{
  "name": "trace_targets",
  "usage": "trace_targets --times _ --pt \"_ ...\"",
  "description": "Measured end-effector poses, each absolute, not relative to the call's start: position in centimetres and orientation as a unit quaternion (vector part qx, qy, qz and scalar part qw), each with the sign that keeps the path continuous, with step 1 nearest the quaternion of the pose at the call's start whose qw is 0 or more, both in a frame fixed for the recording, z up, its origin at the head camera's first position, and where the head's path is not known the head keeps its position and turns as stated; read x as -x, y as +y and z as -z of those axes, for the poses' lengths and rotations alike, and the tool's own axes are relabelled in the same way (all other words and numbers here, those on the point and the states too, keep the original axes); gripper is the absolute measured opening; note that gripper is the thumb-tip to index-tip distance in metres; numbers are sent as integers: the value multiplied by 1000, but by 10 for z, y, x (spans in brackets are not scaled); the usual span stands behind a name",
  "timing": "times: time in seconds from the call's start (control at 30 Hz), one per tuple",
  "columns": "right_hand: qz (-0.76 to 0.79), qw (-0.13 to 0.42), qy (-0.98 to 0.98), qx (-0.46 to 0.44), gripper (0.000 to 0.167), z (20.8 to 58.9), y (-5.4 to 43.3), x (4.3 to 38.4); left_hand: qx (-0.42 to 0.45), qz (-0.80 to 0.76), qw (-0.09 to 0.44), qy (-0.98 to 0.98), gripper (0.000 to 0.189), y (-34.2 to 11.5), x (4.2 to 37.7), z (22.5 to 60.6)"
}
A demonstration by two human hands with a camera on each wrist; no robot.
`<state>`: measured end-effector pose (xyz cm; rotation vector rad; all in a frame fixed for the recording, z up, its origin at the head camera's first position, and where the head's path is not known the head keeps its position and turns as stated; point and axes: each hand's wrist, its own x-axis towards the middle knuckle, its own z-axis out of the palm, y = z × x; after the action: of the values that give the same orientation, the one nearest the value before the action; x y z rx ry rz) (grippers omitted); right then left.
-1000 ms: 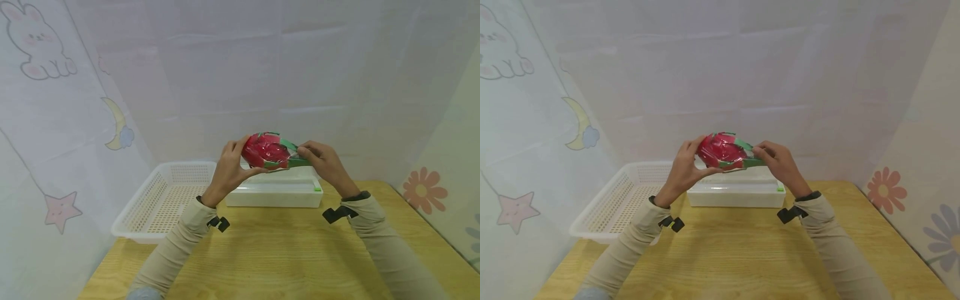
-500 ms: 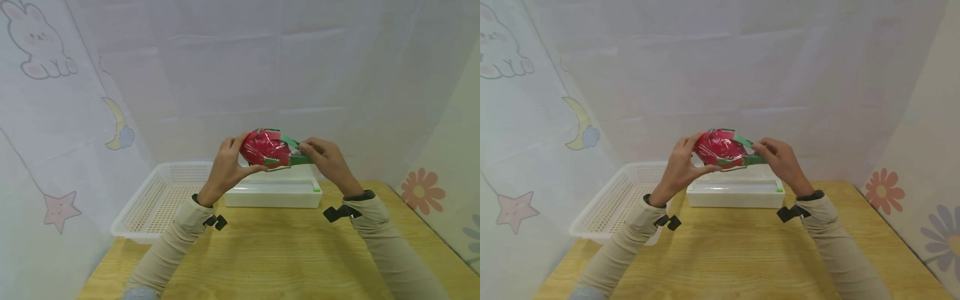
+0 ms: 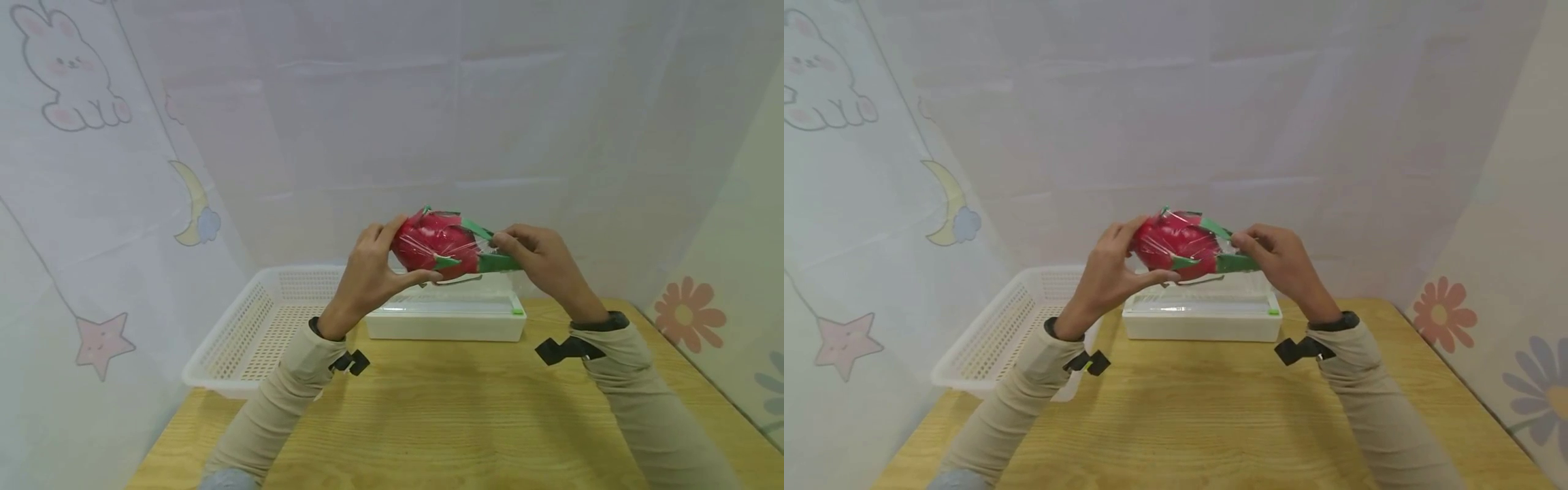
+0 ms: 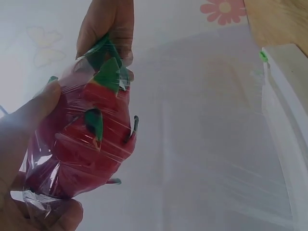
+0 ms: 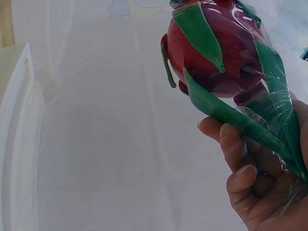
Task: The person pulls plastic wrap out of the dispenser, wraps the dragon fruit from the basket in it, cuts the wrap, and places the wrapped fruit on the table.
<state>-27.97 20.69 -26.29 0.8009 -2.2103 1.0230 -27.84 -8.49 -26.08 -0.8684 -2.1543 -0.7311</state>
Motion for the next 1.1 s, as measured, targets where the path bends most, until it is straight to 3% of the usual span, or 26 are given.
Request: trace_targets --times 0.23,0.77,0.9,1.1 --pt "-392 271 -826 -301 23 259 210 275 333 282 338 -834 95 -86 273 256" --pt "-394 240 -820 -339 23 243 211 261 355 308 320 -823 76 -90 264 246" --pt "-423 200 -812 -349 28 242 211 260 365 325 295 -821 72 -91 265 244" --pt "-435 106 -822 -353 37 241 218 255 352 352 245 -832 96 -93 267 247"
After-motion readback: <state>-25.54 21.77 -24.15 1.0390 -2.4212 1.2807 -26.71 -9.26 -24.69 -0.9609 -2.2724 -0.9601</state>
